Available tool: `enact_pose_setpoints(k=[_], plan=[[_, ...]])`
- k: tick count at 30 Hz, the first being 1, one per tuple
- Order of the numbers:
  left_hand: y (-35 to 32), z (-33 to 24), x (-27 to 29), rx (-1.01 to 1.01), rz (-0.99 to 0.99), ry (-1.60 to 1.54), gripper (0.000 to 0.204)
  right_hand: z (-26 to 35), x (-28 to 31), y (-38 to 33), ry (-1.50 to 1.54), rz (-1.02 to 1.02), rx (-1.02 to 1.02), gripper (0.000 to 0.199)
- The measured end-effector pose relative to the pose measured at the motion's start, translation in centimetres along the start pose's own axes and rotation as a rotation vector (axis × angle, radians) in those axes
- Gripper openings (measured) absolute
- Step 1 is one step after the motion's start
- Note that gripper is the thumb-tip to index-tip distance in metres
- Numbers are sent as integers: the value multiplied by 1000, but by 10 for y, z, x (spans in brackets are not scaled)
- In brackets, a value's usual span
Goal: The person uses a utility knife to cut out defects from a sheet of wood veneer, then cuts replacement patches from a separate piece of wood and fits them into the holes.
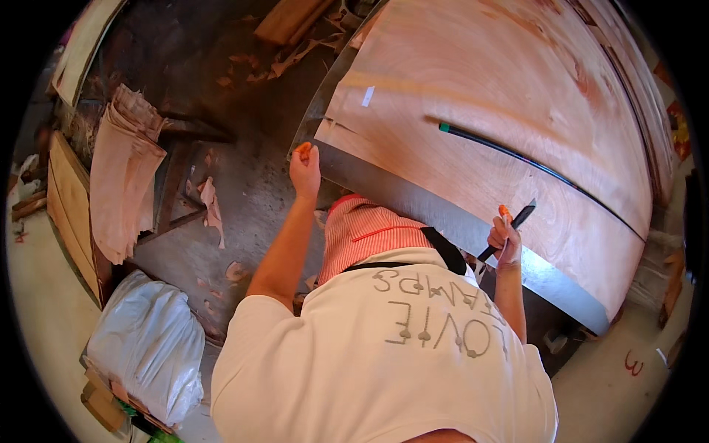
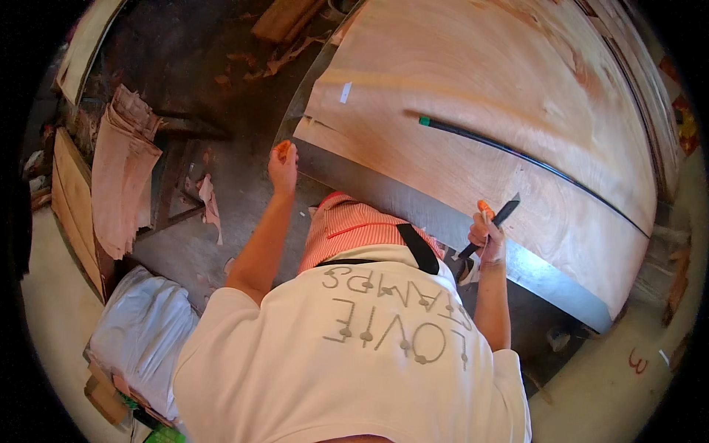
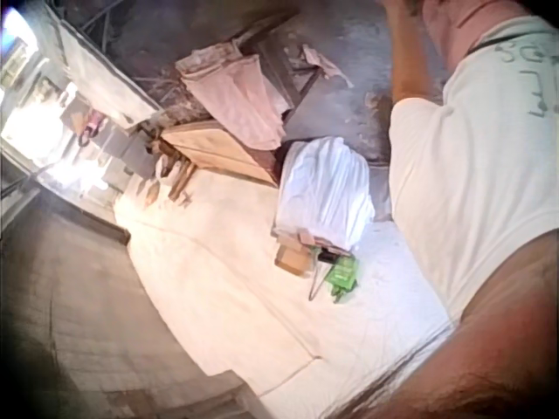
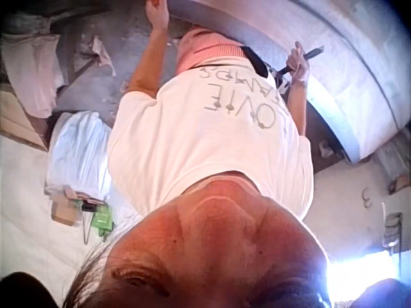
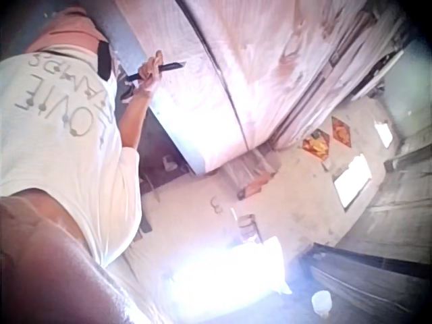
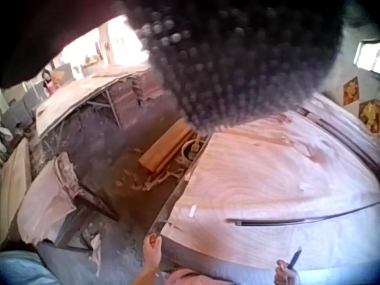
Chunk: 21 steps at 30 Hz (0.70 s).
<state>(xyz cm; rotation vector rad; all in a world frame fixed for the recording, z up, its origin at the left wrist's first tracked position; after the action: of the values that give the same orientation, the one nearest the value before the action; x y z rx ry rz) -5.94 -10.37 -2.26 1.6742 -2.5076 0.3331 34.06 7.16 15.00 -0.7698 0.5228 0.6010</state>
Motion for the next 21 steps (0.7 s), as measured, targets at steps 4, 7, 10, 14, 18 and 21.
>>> enact_pose_setpoints(k=[4, 7, 10, 14, 18, 21], plan=[[23, -37, -20, 276, 105, -106, 27, -19, -9, 3, -8, -104, -65, 34], [51, -31, -22, 410, 349, -138, 25, -40, -15, -2, 26, -150, -83, 35], [62, -17, -14, 45, 447, 121, 23, -62, -18, -10, 83, -143, -69, 37], [57, -29, -8, -210, 453, 570, 22, -91, -23, -23, 120, -224, -23, 34], [56, -60, -6, -443, 401, 863, 27, -111, -45, -27, 143, -254, 35, 25], [62, -71, -4, -840, 438, 860, 35, -135, -54, -28, 156, -294, 84, 16]])
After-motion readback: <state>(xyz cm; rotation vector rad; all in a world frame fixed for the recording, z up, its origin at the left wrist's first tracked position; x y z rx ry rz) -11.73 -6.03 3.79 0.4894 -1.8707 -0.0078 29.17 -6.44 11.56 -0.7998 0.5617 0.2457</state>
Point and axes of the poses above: each hand's wrist, its own y-axis towards the middle knuckle, its own x-axis out of the back of the hand, z = x × y, the point moved 1 cm from there along y, towards the middle knuckle, and after that the axes turned 3 degrees about -x, right-handed, at the moved point
